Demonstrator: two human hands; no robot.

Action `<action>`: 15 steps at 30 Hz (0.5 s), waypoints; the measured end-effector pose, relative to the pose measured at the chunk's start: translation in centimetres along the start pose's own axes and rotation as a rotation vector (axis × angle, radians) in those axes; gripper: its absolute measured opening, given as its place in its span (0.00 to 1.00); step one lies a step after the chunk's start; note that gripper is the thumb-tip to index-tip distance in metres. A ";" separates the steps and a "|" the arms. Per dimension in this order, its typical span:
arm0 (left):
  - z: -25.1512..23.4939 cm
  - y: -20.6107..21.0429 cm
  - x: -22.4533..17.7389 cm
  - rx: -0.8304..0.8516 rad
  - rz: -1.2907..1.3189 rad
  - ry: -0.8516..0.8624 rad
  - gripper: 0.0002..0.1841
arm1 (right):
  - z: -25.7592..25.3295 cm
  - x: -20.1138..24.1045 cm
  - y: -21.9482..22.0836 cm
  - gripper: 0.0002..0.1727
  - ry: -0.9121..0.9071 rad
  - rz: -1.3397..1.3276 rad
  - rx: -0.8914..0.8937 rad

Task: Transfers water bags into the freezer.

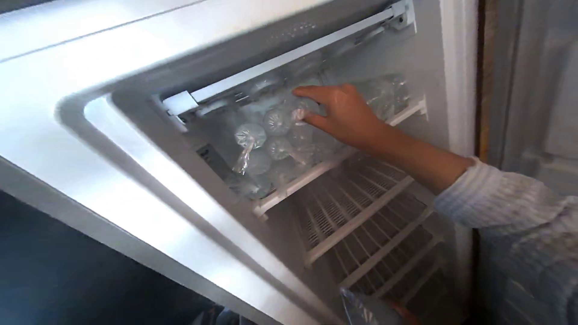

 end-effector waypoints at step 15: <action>-19.0 4.2 -5.8 -0.089 0.296 -0.048 0.16 | 22.7 0.7 -8.6 0.34 0.189 -0.375 -0.160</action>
Point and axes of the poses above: each hand's wrist, its own z-axis away from the middle knuckle, its own y-axis out of the palm, x = y × z, the point moved 2 cm from there along -z, towards the middle knuckle, and after that the axes turned 9 degrees about z, right-handed, at the moved point
